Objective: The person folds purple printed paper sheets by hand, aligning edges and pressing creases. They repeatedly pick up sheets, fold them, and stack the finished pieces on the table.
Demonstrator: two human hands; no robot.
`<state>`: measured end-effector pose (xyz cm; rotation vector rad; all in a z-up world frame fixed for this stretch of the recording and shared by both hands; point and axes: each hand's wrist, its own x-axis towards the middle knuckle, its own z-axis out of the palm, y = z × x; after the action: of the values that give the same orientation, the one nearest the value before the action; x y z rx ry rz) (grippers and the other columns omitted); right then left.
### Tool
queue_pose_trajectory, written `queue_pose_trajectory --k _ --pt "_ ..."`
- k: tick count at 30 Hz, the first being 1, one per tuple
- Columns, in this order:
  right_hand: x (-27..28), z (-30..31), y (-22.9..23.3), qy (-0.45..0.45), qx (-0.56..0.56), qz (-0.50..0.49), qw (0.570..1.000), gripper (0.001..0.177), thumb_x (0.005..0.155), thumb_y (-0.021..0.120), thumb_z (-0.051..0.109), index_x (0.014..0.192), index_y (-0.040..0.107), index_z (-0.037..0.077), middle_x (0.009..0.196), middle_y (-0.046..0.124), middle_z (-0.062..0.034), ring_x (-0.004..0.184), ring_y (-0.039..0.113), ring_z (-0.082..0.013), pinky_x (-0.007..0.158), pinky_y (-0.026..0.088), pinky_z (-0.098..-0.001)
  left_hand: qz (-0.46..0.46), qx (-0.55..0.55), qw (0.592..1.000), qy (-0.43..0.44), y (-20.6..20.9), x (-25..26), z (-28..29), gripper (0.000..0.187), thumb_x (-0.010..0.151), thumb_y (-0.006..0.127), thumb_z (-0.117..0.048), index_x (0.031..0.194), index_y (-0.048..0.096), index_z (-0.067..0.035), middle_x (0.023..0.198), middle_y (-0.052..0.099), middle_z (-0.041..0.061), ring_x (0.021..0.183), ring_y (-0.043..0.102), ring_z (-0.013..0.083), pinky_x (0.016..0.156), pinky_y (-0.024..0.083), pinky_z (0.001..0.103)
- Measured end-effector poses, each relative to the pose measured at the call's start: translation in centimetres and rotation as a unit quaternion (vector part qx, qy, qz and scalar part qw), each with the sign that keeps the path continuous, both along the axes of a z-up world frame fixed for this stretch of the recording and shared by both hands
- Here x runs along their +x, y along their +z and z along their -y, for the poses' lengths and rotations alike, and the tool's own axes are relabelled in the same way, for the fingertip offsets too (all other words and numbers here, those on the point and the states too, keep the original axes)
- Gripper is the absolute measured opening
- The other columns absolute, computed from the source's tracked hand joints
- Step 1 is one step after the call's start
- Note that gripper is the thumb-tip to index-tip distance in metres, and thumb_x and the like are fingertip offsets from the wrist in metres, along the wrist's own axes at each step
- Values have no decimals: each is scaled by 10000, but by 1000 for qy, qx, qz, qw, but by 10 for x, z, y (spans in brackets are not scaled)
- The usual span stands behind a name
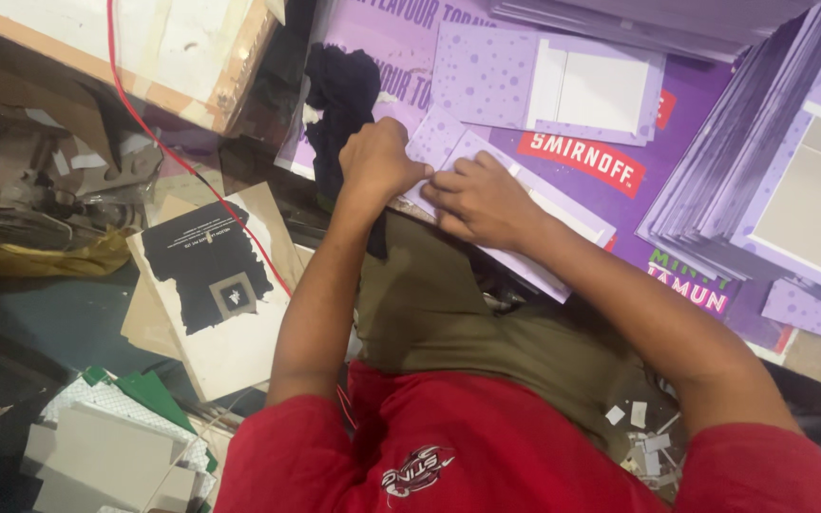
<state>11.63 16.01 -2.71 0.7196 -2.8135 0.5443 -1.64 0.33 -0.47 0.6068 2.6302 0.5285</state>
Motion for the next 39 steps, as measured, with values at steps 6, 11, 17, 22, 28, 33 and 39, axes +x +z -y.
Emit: queue_pose_trajectory --k 6,11,17,22,28,33,39 --pt "-1 2 0 9 11 -6 1000 381 856 691 315 1174 722 106 938 582 -6 871 523 -218 782 404 -398 35 -18 999 -12 8 -3 -3 440 646 921 -401 879 757 -66 905 756 162 923 733 359 787 566 463" --pt "-13 -12 -2 -52 -2 -24 998 368 813 714 322 1149 755 178 895 584 -31 820 515 -257 739 424 -428 14 -5 1000 1 10 -3 3 435 665 913 -398 918 759 -80 917 747 176 921 717 375 777 554 477" --pt "-13 -19 -4 -154 4 -28 988 344 835 696 279 1148 745 146 903 588 -71 836 545 -278 753 461 -456 21 8 1000 0 9 -3 -2 506 662 914 -400 1017 750 -78 931 750 177 945 720 359 802 549 465" --pt "-11 -12 -5 -242 -10 -25 970 310 863 676 212 1153 726 115 882 589 -108 795 573 -308 725 475 -466 33 -9 999 -3 6 -1 2 514 692 906 -411 1059 763 -79 974 754 170 994 716 349 842 545 456" --pt "-13 -4 -11 -300 -39 -34 953 307 898 664 181 1181 707 70 892 605 -133 789 583 -327 718 479 -477 30 7 1000 3 7 0 1 580 676 914 -402 1125 743 -76 1002 755 164 1008 718 334 863 543 437" --pt "-17 5 -19 -346 -48 -50 936 310 892 660 173 1173 711 53 879 617 -153 791 595 -340 715 488 -476 39 1 999 8 9 0 2 595 674 916 -397 1143 737 -77 1022 759 157 1020 722 317 873 544 427" --pt "-19 9 -24 -347 -85 -88 930 288 898 666 128 1141 709 -20 885 640 -173 839 619 -363 745 501 -480 43 -4 999 21 8 1 2 579 666 910 -405 1131 756 -96 1044 763 143 1046 719 311 890 547 415"
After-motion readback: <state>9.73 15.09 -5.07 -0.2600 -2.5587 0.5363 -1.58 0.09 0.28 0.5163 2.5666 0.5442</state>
